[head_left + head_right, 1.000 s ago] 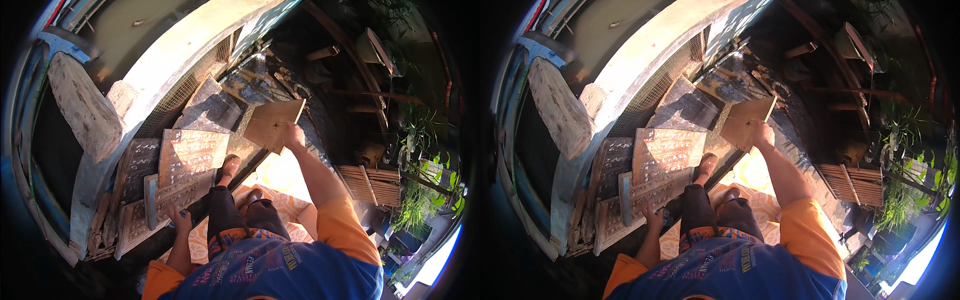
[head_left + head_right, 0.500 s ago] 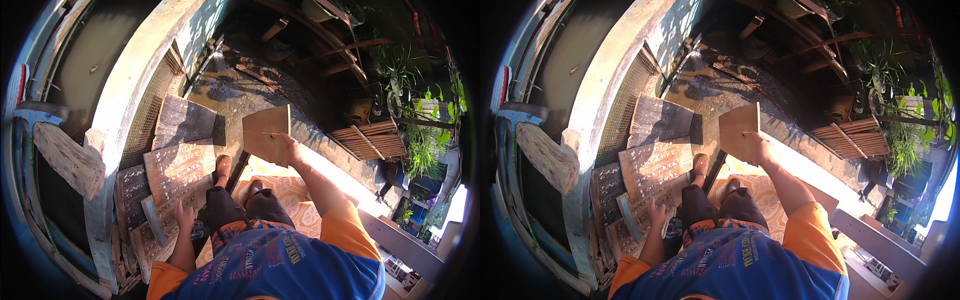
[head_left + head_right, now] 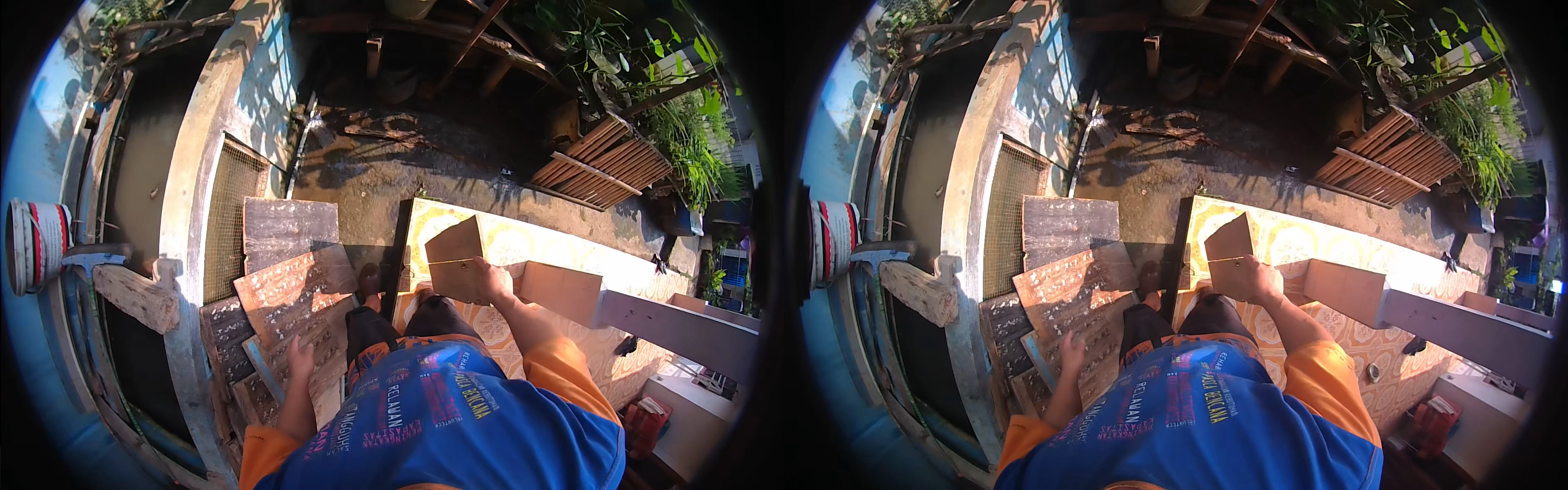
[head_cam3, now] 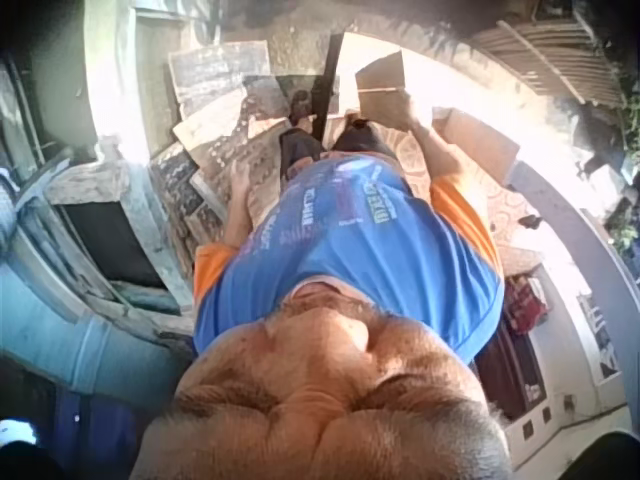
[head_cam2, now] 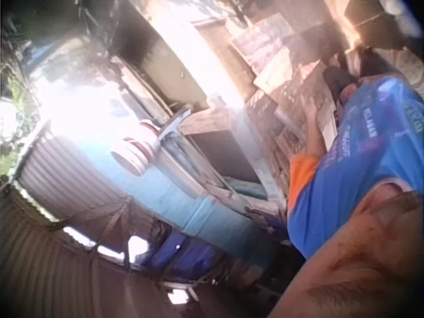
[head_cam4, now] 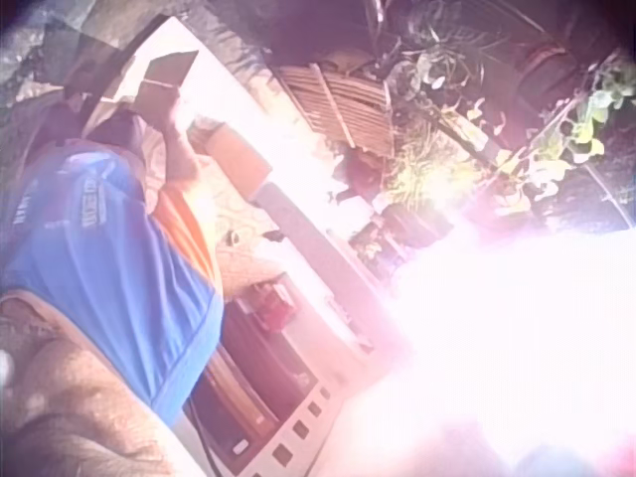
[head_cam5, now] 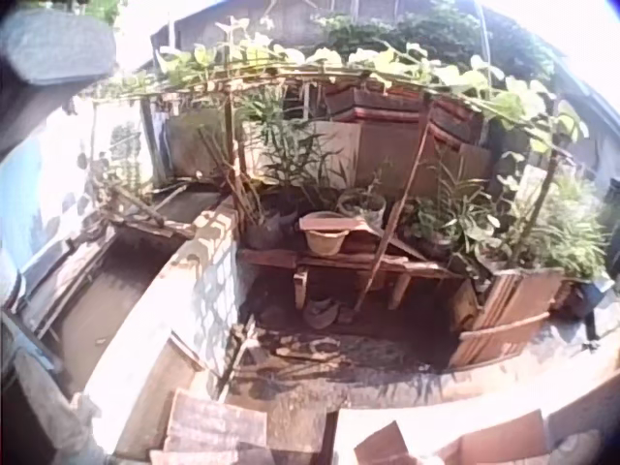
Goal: The person picks up wooden planks and boards from the floor, carries them through a cluttered indoor area, and stacks them on a wooden rack outdoors. The person handles the materials by hand, moving them one at a time or in small groups.
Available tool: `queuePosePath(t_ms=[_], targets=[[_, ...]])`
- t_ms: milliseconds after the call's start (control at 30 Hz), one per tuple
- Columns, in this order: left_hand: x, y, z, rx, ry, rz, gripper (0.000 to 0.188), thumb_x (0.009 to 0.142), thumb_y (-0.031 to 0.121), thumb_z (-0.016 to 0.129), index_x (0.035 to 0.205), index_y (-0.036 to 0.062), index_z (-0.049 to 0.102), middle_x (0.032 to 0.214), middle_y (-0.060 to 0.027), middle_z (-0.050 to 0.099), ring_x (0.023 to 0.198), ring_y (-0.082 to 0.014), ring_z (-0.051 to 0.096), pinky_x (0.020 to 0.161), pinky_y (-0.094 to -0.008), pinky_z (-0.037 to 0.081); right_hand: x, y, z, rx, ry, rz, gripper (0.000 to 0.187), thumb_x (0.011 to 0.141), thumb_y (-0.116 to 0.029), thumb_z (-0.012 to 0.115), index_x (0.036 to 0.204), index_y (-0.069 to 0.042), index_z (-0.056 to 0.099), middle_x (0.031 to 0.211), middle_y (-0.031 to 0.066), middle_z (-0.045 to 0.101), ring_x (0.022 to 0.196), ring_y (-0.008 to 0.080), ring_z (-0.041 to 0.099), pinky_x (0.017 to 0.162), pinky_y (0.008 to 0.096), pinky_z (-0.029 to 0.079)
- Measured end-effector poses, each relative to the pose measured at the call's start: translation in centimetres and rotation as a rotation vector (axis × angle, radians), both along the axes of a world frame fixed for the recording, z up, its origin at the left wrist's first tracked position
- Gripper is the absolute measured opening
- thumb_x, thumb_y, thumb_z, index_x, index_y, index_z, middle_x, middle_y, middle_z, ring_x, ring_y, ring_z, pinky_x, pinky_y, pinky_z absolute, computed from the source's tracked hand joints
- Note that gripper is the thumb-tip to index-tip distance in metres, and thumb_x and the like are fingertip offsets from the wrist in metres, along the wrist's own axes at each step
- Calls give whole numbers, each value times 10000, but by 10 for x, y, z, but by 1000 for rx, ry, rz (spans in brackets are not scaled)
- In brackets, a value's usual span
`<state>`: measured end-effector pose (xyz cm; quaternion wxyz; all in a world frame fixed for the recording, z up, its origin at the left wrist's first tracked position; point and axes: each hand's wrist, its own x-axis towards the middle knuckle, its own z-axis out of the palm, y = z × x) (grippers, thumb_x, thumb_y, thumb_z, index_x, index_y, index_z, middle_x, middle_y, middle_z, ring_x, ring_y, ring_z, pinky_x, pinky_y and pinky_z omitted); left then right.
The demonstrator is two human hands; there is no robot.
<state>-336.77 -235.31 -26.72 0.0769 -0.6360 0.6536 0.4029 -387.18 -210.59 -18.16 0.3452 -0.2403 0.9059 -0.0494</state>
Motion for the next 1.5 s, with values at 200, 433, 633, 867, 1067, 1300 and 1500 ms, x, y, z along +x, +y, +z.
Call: queuePosePath(t_ms=[200, 433, 633, 867, 1067, 1300, 1500], targets=[[-26, 66, 79, 40, 22, -60, 615, 872, 202, 696, 1409, -12, 490, 1335, -239, 533, 1227, -336, 556, 995, -415, 473, -10, 94, 24, 70, 65, -16, 811, 837, -134, 586, 1562, -244, 240, 970, 213, 720, 873, 396, 702, 785, 513, 541], [20, 160, 80, 151, 1, -220, 642, 900, 269, 688, 1425, -35, 477, 1369, -237, 550, 1221, -327, 577, 1016, -415, 461, -34, 201, -2, -30, 161, -164, 524, 845, -118, 561, 1364, -111, 484, 958, 248, 703, 900, 410, 686, 785, 510, 536], [85, 207, 27, 225, -135, -298, 637, 910, 298, 684, 1436, -2, 484, 1395, -221, 555, 1288, -332, 540, 1046, -411, 438, -26, 241, 19, -227, 178, -59, 250, 862, -51, 499, 1096, -116, 559, 1013, 143, 698, 874, 392, 681, 767, 503, 529], [-72, 184, 165, 234, -124, -79, 570, 957, 214, 611, 1461, 8, 443, 1418, -174, 539, 1254, -277, 555, 1036, -366, 440, 21, 281, -52, -233, 211, 59, 260, 835, -42, 525, 1065, -138, 597, 970, 91, 682, 1010, 294, 658, 891, 441, 486], [-71, 163, 191, 198, -57, 31, 590, 955, 141, 594, 1500, 33, 399, 1093, -89, 644, 884, -127, 585, 765, -297, 480, 67, 299, -92, -90, 209, -5, 263, 877, -22, 494, 1095, -140, 579, 1067, 76, 665, 999, 320, 641, 901, 439, 487], [-57, 176, 192, 311, -233, -148, 584, 960, 141, 594, 1503, 40, 402, 1297, -135, 602, 1084, -197, 599, 905, -323, 481, 105, 355, -93, 49, -53, -90, 245, 905, -44, 493, 1104, -169, 564, 1099, 81, 635, 1057, 348, 624, 864, 441, 514], [-23, 173, 174, 287, -70, -72, 598, 961, 162, 609, 1502, 26, 393, 1498, -184, 458, 1250, -242, 536, 1000, -360, 449, 135, 346, -91, 90, -125, -157, 167, 938, -90, 497, 1093, -133, 542, 1098, 103, 620, 1107, 327, 608, 909, 442, 503]])
